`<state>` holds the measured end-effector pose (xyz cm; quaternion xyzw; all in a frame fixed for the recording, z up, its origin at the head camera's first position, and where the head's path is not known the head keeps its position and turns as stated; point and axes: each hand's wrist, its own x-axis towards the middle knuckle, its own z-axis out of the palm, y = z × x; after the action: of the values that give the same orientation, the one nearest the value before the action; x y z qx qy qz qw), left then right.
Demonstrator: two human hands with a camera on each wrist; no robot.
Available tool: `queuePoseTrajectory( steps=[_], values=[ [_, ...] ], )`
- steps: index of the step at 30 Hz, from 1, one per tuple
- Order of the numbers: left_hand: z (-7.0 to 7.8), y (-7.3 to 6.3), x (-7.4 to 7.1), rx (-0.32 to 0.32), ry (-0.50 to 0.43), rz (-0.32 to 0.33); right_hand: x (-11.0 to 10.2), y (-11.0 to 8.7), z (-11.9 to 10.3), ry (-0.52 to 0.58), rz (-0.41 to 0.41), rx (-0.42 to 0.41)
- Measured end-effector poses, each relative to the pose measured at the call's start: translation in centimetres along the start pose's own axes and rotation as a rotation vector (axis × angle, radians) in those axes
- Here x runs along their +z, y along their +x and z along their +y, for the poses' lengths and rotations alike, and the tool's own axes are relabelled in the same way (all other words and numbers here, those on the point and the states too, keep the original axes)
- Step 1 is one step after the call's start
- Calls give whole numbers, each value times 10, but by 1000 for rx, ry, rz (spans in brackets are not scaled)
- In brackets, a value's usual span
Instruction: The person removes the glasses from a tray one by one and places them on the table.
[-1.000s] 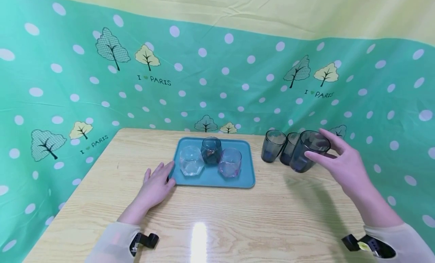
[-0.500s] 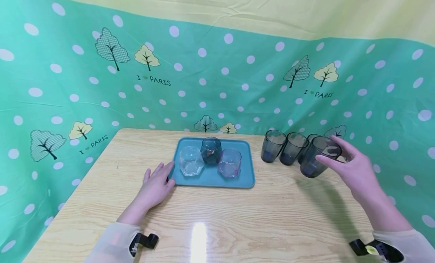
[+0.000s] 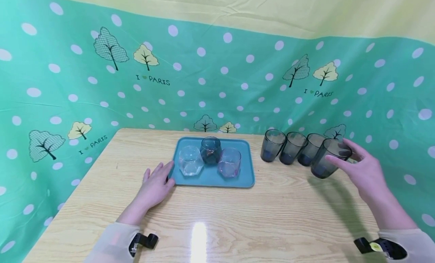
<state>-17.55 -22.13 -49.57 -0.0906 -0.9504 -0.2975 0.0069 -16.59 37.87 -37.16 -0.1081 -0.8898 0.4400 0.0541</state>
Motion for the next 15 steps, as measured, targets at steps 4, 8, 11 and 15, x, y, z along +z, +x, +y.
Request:
queuePoseTrajectory(
  steps=[4,8,11,15],
  values=[
    [1,0,-1,-1,-4,-2,-4,4,6,-13,20,18],
    [3,-1,-2,-3,-7,-3,-8,7,9,-16,44,37],
    [3,-1,-2,-2,-7,-2,-12,9,13,-18,52,53],
    [3,-1,-1,-2,-5,-2,-16,12,16,-30,61,80]
  ],
)
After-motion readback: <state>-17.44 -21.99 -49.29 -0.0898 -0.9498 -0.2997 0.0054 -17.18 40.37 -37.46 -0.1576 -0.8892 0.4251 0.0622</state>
